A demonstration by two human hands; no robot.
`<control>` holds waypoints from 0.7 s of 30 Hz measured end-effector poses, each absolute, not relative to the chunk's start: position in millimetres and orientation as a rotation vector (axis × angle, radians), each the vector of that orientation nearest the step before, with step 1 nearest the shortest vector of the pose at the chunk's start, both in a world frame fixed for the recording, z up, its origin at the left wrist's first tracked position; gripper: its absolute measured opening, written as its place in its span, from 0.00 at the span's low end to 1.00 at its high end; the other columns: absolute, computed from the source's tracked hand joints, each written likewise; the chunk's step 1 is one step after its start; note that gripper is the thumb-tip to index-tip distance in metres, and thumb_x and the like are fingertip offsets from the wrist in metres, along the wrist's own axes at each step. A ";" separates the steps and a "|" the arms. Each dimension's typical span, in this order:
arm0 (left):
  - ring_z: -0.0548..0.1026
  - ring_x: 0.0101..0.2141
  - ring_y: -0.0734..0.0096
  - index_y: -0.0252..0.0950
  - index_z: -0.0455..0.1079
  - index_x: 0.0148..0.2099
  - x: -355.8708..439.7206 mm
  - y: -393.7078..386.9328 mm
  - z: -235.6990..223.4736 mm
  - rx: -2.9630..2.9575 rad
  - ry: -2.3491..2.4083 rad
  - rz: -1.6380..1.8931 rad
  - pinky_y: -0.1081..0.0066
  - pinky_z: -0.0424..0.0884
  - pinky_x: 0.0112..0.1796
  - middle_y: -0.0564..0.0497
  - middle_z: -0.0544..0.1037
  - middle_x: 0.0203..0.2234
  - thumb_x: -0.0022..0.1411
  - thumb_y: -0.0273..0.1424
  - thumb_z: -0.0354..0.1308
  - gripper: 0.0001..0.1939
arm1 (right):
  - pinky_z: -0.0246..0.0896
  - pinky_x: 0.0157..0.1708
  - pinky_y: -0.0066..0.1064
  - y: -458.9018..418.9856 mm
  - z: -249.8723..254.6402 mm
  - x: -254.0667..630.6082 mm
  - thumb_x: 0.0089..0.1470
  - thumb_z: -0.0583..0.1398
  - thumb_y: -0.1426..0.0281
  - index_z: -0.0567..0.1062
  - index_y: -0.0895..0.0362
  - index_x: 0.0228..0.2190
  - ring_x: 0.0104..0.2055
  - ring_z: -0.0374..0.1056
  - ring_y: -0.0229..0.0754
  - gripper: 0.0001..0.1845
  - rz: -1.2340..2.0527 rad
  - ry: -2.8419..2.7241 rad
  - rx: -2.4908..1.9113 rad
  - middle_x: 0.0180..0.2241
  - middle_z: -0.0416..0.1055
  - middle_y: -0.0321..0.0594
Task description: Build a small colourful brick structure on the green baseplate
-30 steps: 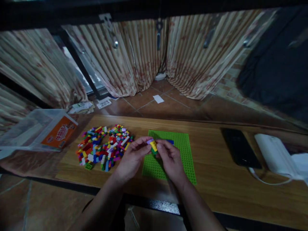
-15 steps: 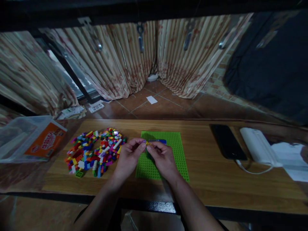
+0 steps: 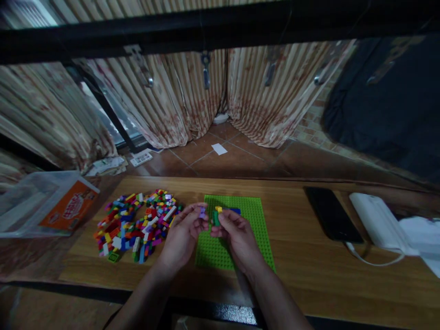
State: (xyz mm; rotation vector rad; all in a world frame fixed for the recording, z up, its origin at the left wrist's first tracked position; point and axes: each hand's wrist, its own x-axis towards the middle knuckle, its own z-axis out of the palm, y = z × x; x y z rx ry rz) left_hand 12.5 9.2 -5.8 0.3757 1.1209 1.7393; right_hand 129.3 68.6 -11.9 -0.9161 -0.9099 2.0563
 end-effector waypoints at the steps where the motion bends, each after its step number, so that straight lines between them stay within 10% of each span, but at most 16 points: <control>1: 0.71 0.27 0.76 0.33 0.76 0.41 11.6 8.4 -4.6 0.347 1.098 1.712 0.74 0.68 0.31 0.52 0.75 0.27 0.53 0.36 0.65 0.15 | 0.68 0.26 0.27 69.2 -11.3 130.1 0.38 0.73 0.60 0.78 0.55 0.27 0.24 0.69 0.33 0.16 2.064 -0.911 -0.910 0.25 0.73 0.33; 21: 0.71 0.27 0.78 0.29 0.77 0.37 9.9 7.6 -4.9 0.184 0.817 1.653 0.77 0.67 0.31 0.48 0.77 0.28 0.49 0.27 0.68 0.11 | 0.65 0.30 0.24 72.4 -16.8 138.1 0.44 0.71 0.64 0.80 0.54 0.31 0.28 0.67 0.31 0.11 2.066 -0.971 -0.852 0.31 0.74 0.33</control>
